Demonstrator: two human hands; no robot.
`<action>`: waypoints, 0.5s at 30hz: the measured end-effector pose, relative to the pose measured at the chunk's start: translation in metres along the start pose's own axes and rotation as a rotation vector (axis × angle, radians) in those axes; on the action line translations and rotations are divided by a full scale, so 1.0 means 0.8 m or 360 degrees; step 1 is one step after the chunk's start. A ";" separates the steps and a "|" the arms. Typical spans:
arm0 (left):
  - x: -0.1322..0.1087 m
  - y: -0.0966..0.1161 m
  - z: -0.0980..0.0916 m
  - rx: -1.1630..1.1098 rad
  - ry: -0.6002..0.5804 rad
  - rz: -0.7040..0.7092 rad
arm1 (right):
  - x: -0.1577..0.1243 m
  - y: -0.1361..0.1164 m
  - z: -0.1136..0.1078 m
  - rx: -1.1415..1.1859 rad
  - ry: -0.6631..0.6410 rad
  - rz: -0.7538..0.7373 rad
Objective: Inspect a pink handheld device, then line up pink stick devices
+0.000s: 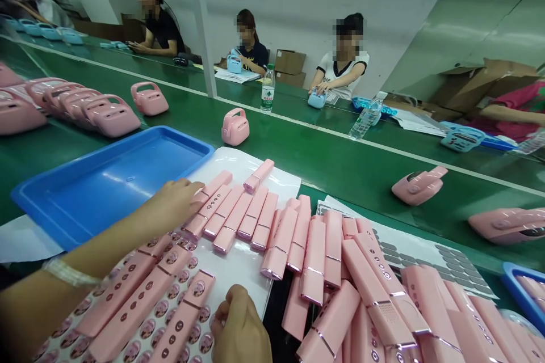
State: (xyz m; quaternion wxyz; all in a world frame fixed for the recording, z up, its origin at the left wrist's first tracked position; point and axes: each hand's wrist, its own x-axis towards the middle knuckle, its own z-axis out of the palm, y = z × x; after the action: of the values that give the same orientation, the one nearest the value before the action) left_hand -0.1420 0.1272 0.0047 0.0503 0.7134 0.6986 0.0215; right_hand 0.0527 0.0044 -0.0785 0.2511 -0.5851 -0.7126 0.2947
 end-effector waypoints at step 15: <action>-0.072 0.004 -0.055 -0.2508 0.0390 -0.0455 | 0.017 -0.019 -0.051 0.1144 -0.0107 0.0252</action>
State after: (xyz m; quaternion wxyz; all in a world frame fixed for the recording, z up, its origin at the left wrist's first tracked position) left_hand -0.1447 0.0715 0.0511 0.4637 0.3648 0.5632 0.5786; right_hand 0.0685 0.0210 -0.0388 0.3933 -0.5029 -0.5240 0.5638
